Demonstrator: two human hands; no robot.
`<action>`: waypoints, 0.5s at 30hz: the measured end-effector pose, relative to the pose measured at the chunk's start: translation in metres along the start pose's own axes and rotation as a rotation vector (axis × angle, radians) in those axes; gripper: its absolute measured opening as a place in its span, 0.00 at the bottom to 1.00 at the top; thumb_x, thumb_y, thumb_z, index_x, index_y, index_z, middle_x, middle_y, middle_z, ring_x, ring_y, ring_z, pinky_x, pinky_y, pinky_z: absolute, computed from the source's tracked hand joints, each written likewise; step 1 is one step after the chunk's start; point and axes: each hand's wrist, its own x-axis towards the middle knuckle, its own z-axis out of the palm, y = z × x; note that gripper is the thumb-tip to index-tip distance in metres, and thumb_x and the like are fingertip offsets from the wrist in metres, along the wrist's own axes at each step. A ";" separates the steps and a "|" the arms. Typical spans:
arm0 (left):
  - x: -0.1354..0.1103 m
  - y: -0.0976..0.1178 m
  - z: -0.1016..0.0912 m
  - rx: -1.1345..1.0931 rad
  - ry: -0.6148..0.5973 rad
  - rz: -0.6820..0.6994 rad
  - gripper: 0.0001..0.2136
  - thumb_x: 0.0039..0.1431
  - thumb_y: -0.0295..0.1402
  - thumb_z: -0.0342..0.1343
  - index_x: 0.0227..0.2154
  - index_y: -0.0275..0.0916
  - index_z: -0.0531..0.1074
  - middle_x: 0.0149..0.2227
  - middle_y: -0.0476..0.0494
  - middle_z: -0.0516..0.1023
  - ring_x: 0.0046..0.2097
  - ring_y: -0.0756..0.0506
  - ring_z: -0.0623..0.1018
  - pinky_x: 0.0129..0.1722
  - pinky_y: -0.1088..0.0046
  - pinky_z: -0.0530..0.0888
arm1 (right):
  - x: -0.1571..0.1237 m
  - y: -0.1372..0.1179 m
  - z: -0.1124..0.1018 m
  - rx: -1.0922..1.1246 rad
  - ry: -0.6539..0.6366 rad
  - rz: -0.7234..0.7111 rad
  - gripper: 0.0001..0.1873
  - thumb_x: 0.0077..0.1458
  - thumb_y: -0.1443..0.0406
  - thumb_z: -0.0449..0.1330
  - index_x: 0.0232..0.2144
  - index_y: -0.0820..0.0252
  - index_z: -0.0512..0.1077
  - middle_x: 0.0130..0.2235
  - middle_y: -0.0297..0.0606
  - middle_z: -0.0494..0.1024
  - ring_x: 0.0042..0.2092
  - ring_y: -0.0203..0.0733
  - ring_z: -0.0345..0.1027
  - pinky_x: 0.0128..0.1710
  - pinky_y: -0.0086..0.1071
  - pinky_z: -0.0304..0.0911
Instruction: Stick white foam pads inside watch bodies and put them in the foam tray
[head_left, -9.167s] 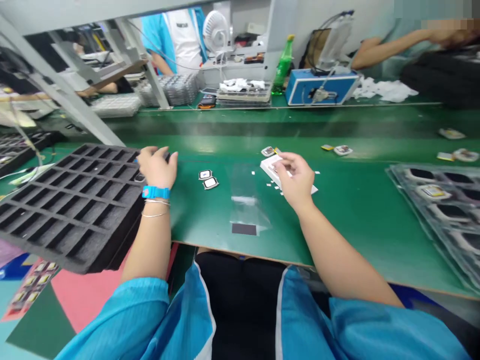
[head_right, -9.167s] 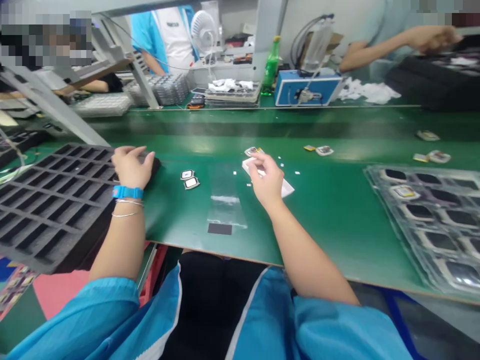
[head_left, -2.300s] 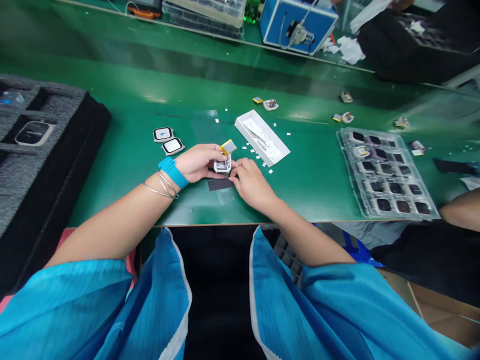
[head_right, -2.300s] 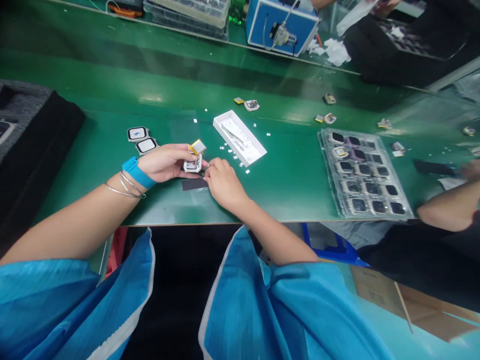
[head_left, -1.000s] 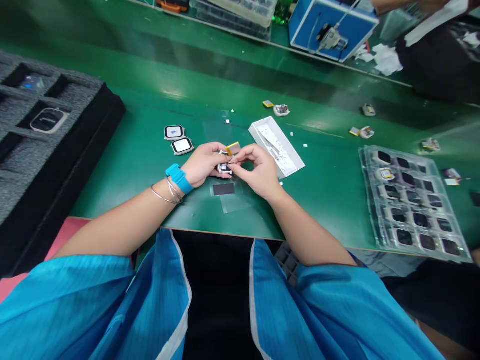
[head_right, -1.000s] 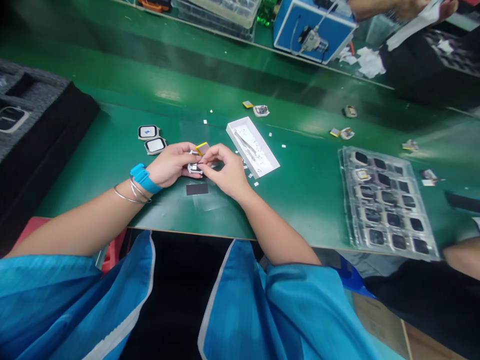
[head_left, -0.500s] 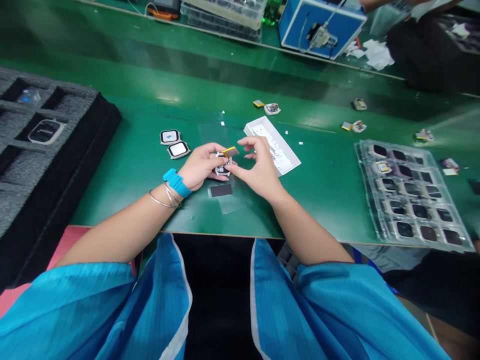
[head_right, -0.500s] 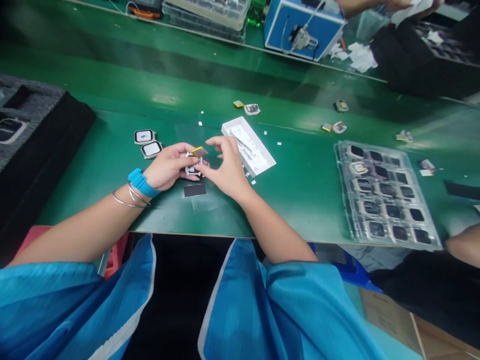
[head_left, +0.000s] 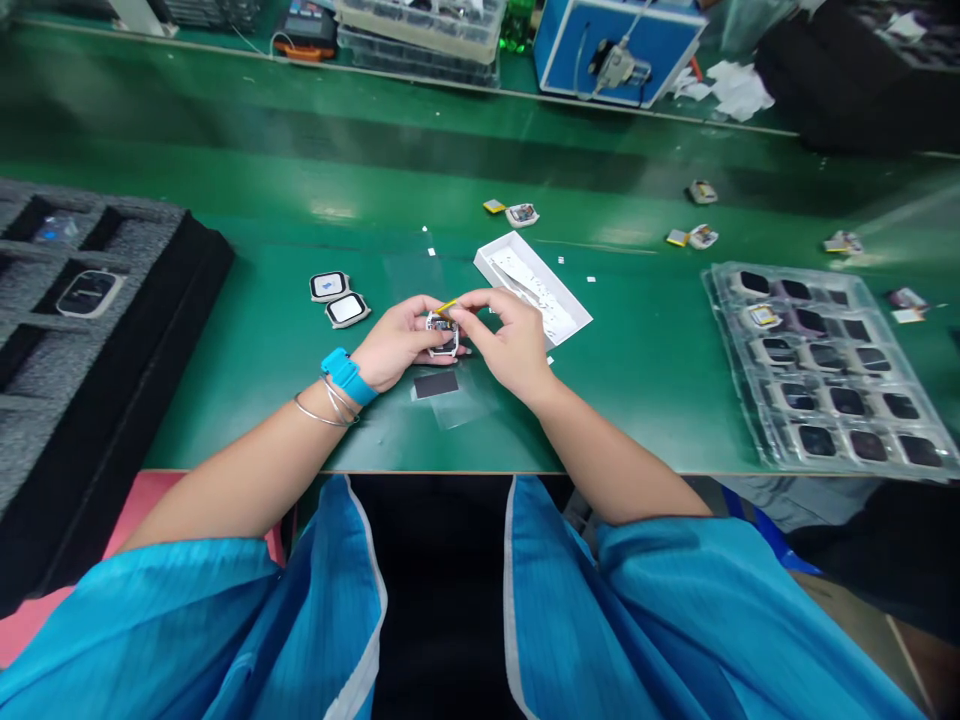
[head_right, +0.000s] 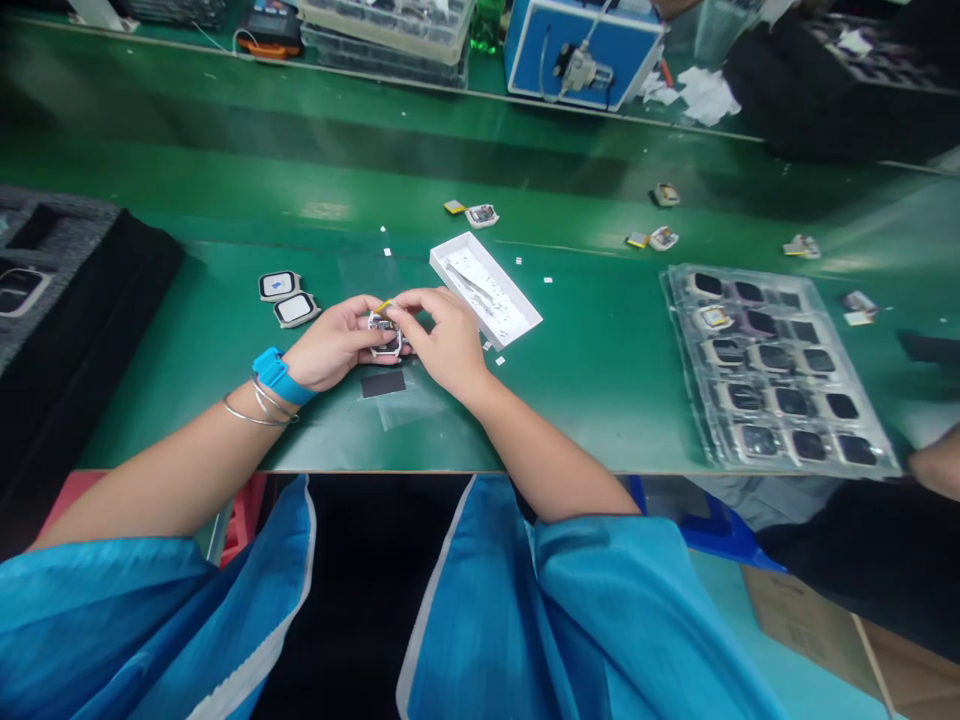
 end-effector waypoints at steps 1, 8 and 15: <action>0.000 0.000 0.001 -0.003 0.016 -0.012 0.11 0.49 0.22 0.60 0.35 0.36 0.67 0.27 0.50 0.78 0.30 0.47 0.81 0.30 0.74 0.79 | 0.000 0.000 0.000 -0.013 -0.003 -0.011 0.05 0.58 0.61 0.62 0.32 0.54 0.76 0.35 0.34 0.80 0.39 0.42 0.72 0.47 0.40 0.66; 0.001 0.006 -0.002 -0.229 0.047 -0.110 0.12 0.51 0.20 0.52 0.38 0.33 0.74 0.31 0.45 0.79 0.32 0.49 0.80 0.38 0.69 0.81 | -0.004 0.001 0.002 -0.181 -0.073 -0.140 0.05 0.59 0.61 0.61 0.32 0.47 0.78 0.36 0.30 0.81 0.41 0.44 0.70 0.65 0.55 0.51; 0.002 0.004 -0.012 -0.280 0.002 -0.058 0.11 0.55 0.23 0.57 0.42 0.32 0.77 0.39 0.40 0.81 0.39 0.49 0.81 0.48 0.69 0.79 | -0.004 0.005 0.000 -0.188 -0.187 -0.186 0.07 0.60 0.64 0.59 0.33 0.49 0.78 0.43 0.36 0.78 0.50 0.47 0.67 0.63 0.56 0.54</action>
